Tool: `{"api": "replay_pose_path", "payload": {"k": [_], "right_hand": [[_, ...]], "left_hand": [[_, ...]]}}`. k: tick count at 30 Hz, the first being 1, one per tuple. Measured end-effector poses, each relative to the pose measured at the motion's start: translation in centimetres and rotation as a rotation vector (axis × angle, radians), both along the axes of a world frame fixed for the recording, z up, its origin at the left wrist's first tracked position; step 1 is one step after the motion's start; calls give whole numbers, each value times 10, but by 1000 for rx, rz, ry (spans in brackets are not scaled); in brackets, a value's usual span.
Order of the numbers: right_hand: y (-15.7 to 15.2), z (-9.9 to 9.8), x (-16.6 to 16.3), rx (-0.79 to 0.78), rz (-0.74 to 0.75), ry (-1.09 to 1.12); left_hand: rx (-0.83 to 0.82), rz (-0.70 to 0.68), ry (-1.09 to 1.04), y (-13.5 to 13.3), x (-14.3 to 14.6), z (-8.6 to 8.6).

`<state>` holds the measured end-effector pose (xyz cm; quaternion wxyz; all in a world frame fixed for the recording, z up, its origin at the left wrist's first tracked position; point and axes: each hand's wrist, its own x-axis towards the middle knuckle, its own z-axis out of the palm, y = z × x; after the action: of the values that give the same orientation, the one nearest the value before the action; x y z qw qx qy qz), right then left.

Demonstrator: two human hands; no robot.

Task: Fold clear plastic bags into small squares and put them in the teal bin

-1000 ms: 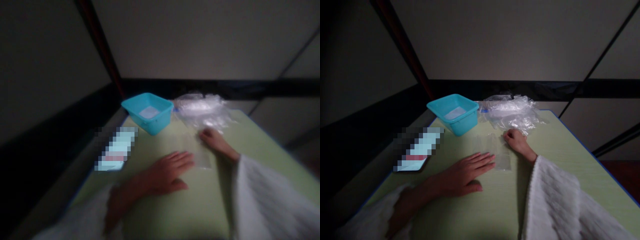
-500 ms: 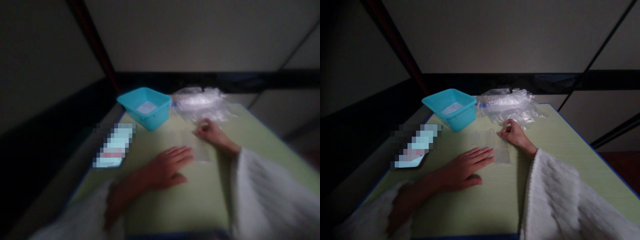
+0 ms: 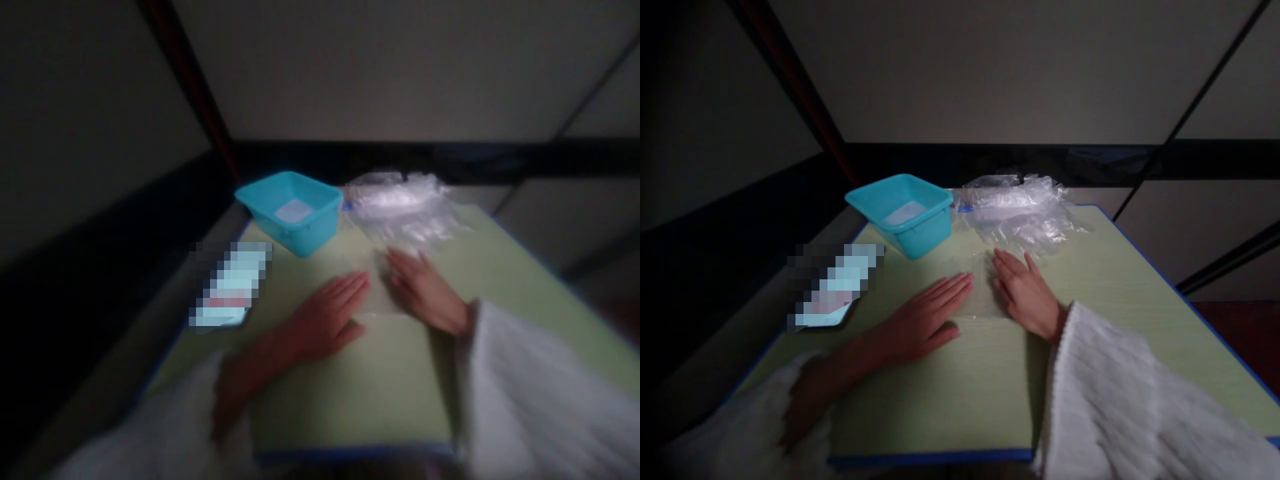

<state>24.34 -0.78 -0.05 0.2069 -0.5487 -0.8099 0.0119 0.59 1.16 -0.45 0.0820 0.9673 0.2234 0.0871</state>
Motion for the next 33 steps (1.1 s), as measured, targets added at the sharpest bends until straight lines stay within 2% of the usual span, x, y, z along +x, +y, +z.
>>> {"api": "replay_pose_path", "payload": {"k": [5, 14, 20, 33], "right_hand": [[-15, -9, -23, -43, 45, -111], [-14, -27, -22, 14, 49, -234], [-16, -30, -21, 79, 46, -239], [-15, -28, -18, 11, 67, -268]], "left_hand": [[16, 2, 27, 1, -1, -6], [-21, -52, 64, 2, -3, -8], [-13, -75, 48, 4, -4, -10], [4, -92, 27, 6, -5, -12]]}}
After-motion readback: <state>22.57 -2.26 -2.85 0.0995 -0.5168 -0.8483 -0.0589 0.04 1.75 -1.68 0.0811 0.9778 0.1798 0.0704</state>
